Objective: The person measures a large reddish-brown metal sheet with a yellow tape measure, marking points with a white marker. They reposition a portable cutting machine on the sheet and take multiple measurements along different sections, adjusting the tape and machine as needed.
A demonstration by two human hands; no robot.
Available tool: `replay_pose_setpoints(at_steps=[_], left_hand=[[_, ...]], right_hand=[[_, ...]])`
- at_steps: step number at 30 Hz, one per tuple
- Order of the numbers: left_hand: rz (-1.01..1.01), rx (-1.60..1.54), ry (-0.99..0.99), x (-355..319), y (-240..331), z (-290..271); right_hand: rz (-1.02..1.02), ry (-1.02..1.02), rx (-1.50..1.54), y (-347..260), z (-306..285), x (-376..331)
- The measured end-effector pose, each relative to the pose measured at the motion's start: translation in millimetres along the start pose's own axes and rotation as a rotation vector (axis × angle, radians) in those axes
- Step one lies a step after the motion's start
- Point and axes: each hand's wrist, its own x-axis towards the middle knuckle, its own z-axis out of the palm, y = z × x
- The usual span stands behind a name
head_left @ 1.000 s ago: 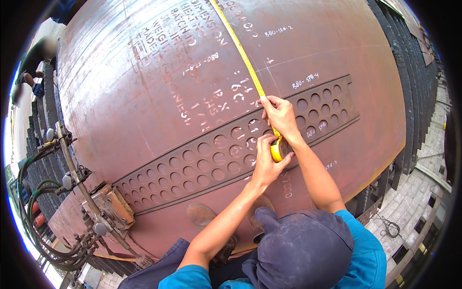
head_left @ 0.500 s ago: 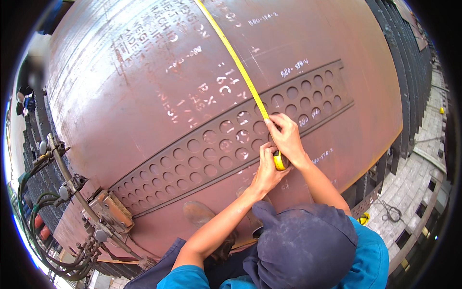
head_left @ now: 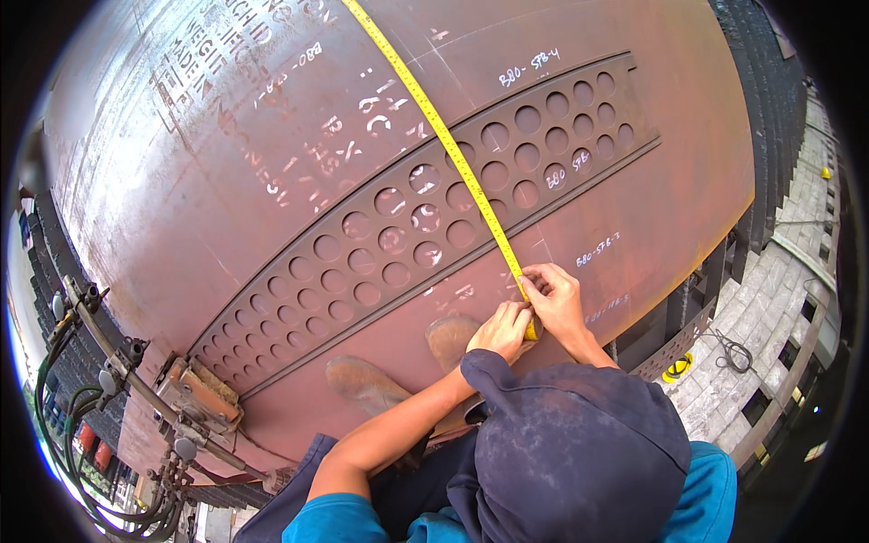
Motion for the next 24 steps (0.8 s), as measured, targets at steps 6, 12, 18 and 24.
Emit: replay_pose_setpoints(at_steps=[6, 12, 18, 24], left_hand=[[0.040, -0.015, 0.040, 5, 0, 0], [0.017, -0.026, 0.040, 7, 1, 5], [0.006, -0.052, 0.029, 6, 0, 7], [-0.021, -0.072, -0.014, 8, 3, 2]], right_hand=[[0.002, 0.009, -0.030, -5, -4, 2], [0.006, 0.001, -0.058, -4, -6, 3], [-0.121, -0.010, -0.179, -4, -21, 15], [-0.463, 0.192, -0.618, 2, -73, 86]])
